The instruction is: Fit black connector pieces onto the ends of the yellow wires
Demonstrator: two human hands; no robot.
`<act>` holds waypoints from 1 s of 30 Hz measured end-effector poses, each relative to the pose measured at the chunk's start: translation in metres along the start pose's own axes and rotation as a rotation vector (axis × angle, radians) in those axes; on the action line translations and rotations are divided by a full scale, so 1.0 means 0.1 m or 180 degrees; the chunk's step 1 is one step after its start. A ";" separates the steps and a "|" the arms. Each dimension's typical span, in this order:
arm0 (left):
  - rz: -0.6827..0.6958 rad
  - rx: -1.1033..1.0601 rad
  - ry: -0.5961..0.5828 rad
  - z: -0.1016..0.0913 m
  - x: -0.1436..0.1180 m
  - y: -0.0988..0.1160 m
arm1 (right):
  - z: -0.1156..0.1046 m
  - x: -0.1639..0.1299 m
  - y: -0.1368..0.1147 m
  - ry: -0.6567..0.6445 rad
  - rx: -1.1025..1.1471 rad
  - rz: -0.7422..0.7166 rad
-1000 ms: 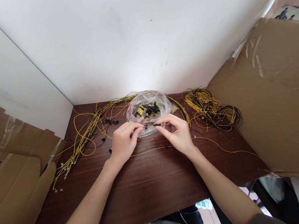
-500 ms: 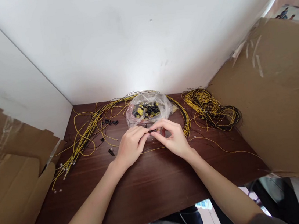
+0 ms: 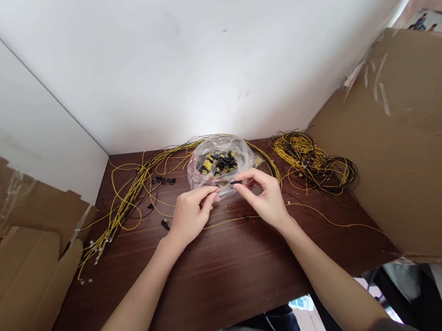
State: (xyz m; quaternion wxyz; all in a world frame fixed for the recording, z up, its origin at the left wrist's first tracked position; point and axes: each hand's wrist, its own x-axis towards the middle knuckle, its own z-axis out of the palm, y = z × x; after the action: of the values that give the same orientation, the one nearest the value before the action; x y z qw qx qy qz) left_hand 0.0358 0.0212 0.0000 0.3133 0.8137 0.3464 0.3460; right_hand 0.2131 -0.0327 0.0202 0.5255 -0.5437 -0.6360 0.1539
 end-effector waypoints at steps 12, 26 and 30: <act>0.0339 -0.0035 -0.0043 -0.01 0.01 0.00 | 0.02 -0.02 -0.01 -0.0384 -0.0146 -0.0263; 0.0266 0.0369 -0.0031 -0.07 0.03 -0.08 | -0.01 0.00 -0.02 -0.0328 -0.0026 -0.0328; 0.0180 0.0498 -0.0050 -0.07 0.03 -0.10 | -0.01 0.00 -0.01 -0.0349 -0.0055 -0.0405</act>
State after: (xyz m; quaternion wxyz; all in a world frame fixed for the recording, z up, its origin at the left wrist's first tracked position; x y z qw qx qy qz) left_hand 0.0286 0.0310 -0.0023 0.2415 0.8479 0.3467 0.3202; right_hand 0.2129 -0.0336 0.0212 0.4939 -0.4976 -0.6984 0.1443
